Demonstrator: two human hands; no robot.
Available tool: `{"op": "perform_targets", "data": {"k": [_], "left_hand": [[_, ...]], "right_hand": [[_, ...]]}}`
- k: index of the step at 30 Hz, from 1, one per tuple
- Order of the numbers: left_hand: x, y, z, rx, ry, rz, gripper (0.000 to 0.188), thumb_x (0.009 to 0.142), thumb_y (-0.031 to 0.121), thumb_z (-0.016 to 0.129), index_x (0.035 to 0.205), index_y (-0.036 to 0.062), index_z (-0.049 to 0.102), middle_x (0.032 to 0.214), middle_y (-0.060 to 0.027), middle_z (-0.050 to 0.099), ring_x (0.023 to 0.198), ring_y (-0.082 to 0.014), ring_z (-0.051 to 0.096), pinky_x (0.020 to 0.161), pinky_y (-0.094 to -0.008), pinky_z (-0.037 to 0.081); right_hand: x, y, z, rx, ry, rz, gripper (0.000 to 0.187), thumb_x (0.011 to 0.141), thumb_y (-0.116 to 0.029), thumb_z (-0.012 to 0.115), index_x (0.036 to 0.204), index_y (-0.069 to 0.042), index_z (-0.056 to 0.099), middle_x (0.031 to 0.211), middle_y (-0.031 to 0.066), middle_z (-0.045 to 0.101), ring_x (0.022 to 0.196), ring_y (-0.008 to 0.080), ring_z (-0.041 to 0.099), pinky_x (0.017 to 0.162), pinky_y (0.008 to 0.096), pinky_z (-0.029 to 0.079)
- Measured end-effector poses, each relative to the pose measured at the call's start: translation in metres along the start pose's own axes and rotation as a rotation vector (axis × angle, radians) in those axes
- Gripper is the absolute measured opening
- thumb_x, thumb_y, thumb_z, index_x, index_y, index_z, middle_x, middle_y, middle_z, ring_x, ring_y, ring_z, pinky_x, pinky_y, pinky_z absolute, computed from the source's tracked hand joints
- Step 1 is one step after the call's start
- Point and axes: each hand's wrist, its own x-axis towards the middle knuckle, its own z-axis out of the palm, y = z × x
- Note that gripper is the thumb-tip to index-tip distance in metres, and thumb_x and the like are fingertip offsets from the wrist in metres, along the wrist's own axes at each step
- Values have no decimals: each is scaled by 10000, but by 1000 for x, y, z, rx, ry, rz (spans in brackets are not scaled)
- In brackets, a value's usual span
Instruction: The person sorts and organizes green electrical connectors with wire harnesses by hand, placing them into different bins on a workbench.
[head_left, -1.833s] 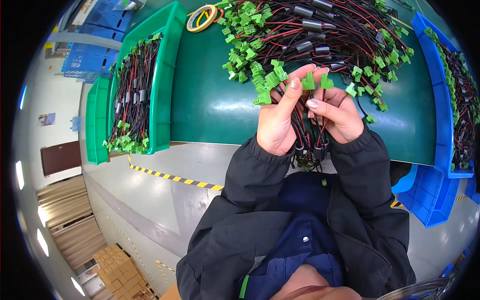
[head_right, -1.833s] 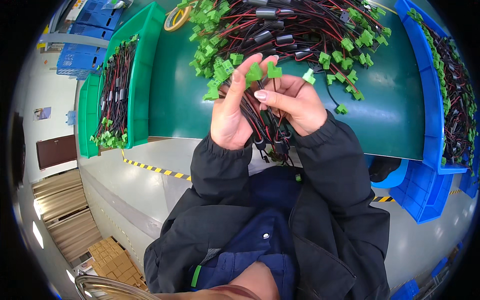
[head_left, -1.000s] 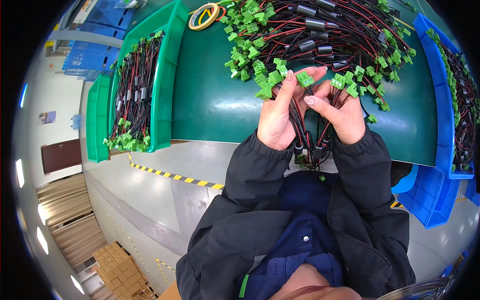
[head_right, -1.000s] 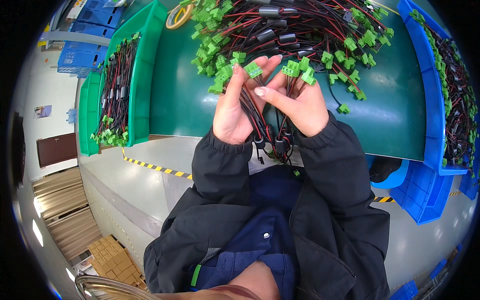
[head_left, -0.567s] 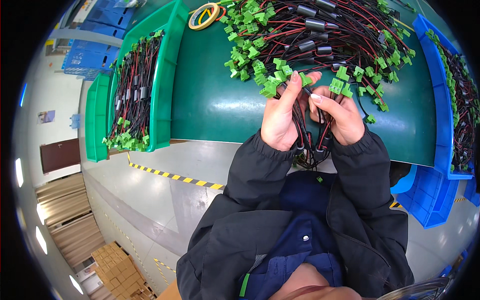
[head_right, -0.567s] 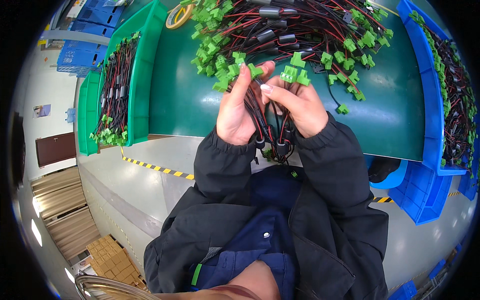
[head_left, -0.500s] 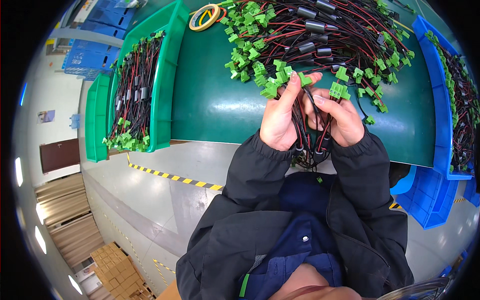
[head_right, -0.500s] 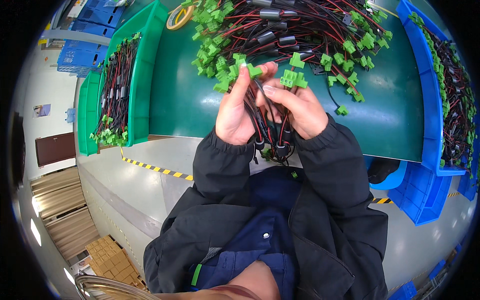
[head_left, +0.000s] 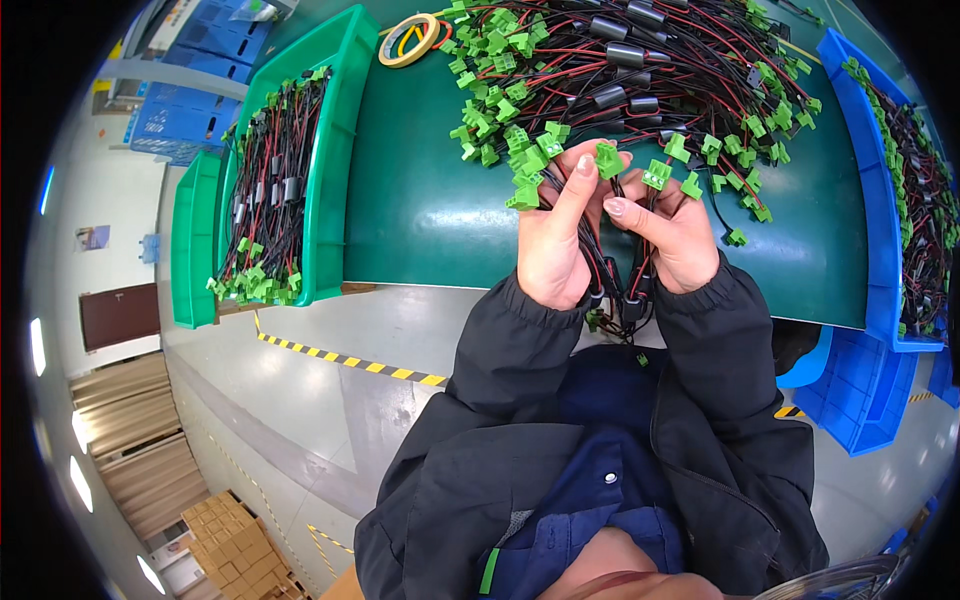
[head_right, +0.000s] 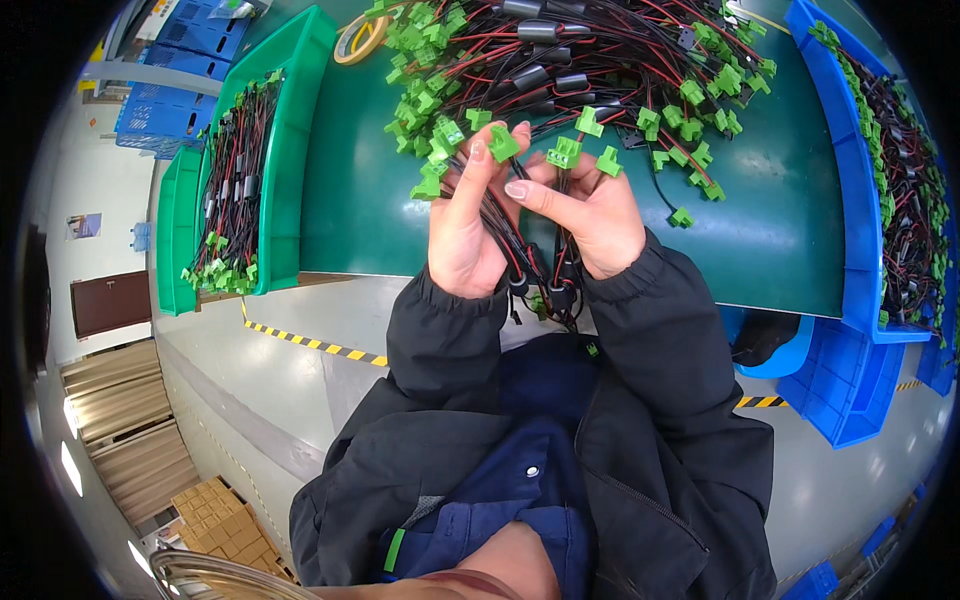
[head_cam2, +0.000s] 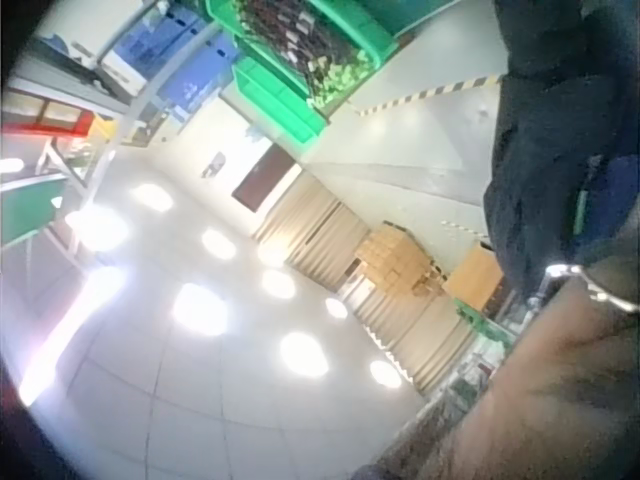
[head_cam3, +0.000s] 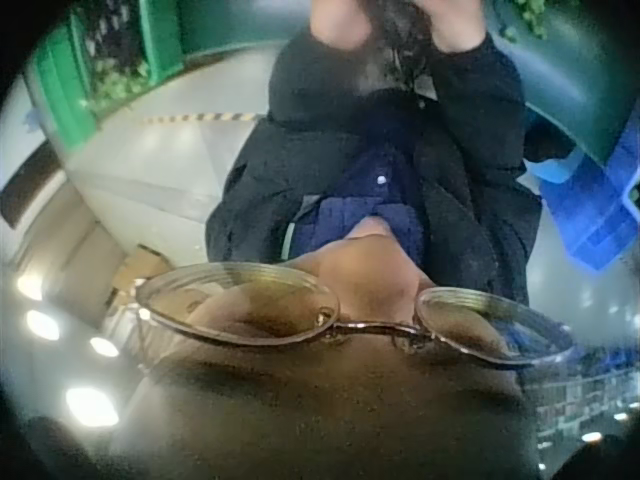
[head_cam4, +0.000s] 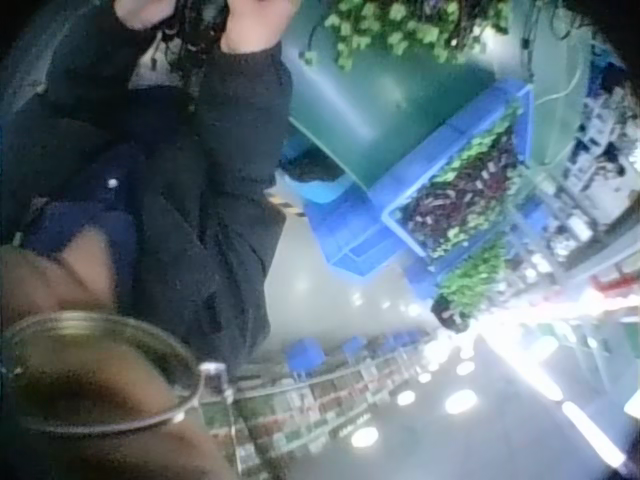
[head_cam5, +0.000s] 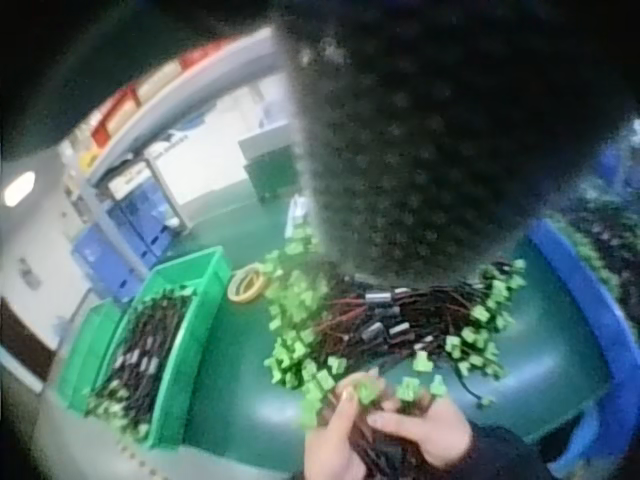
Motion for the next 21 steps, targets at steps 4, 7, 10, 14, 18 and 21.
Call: {"op": "perform_targets", "data": {"k": [4,7,10,14,18,21], "left_hand": [[2,-1,-8,-75,-31,-58,321,843,194,514,1101,10,462,980,-84,531,883,-156,520,790,-299,435],[2,-1,-13,-169,-95,-121,347,853,215,497,1132,17,441,968,-84,534,888,-155,520,785,-295,436],[2,0,-7,-84,-29,-121,403,891,313,390,1168,21,415,995,-97,534,922,-168,511,808,-297,422],[1,2,3,-82,-179,-88,545,899,435,224,1207,12,376,1073,-118,516,977,-194,486,842,-305,394],[-3,9,8,-17,-170,-76,593,888,468,220,1212,-11,354,1165,-136,447,1012,-229,471,892,-326,356],[2,5,-1,-119,-96,-28,420,887,339,397,1127,-2,447,1125,-107,492,918,-150,484,831,-295,380]], "right_hand": [[-1,5,4,-35,56,-56,185,692,21,652,847,-32,568,758,3,568,731,89,537,709,229,426],[-2,7,12,-110,68,-142,188,697,-3,658,859,-31,567,747,-1,560,665,72,524,603,205,418],[0,3,7,-18,18,9,190,710,-36,656,876,-24,564,714,-11,551,579,39,475,475,180,344],[0,-12,26,-189,44,47,132,731,-88,647,829,-28,582,586,-61,483,458,11,350,403,175,229],[1,-10,17,-126,44,92,71,735,-83,640,729,-35,587,599,-55,497,473,9,369,409,174,235],[1,-7,11,-185,36,104,74,730,-73,640,721,-32,579,603,-47,498,510,18,398,445,174,276]]}}
